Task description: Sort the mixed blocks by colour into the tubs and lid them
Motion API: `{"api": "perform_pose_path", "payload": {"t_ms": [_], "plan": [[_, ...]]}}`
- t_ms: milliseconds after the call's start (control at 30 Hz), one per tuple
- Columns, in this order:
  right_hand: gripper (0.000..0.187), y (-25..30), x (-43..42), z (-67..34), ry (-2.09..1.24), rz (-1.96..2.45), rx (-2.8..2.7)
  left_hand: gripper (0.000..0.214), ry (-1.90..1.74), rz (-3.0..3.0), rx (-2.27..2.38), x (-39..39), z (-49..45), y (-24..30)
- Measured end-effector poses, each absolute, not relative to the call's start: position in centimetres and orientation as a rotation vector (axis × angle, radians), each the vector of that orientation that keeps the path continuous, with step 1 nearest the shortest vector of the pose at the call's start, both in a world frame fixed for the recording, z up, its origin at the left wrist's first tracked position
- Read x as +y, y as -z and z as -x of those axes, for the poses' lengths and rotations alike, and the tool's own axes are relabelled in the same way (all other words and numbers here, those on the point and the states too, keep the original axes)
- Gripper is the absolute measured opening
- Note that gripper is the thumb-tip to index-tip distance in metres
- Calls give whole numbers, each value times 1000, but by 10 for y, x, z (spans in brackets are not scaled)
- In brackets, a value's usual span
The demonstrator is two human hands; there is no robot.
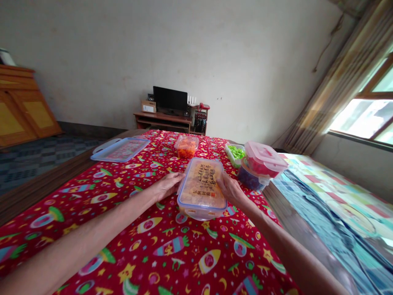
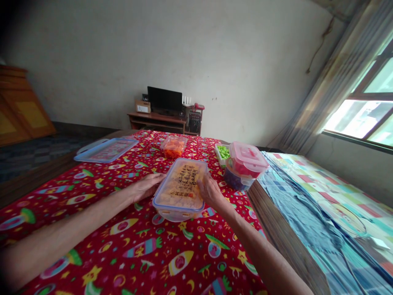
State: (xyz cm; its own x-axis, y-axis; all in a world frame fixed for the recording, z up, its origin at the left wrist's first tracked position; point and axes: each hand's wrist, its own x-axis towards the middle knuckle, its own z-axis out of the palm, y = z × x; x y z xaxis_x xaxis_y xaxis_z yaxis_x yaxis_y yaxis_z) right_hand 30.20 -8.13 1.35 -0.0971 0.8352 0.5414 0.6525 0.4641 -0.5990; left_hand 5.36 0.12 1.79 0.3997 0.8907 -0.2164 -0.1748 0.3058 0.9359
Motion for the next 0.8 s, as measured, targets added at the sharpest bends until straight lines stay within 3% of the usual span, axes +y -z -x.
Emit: {"api": "perform_pose_path", "payload": {"t_ms": [233,533,800], "plan": [[26,-30,-74,-287,-276,1449,-1775,22,-858,-973,862,-2,-56,-15],[27,-27,-76,-286,-354,1468,-1679,46,-926,-1292,1001,-8,-59,-13],[33,-21,-77,-287,-416,1423,-1622,29,-904,-1741,1032,3,-58,-21]]}}
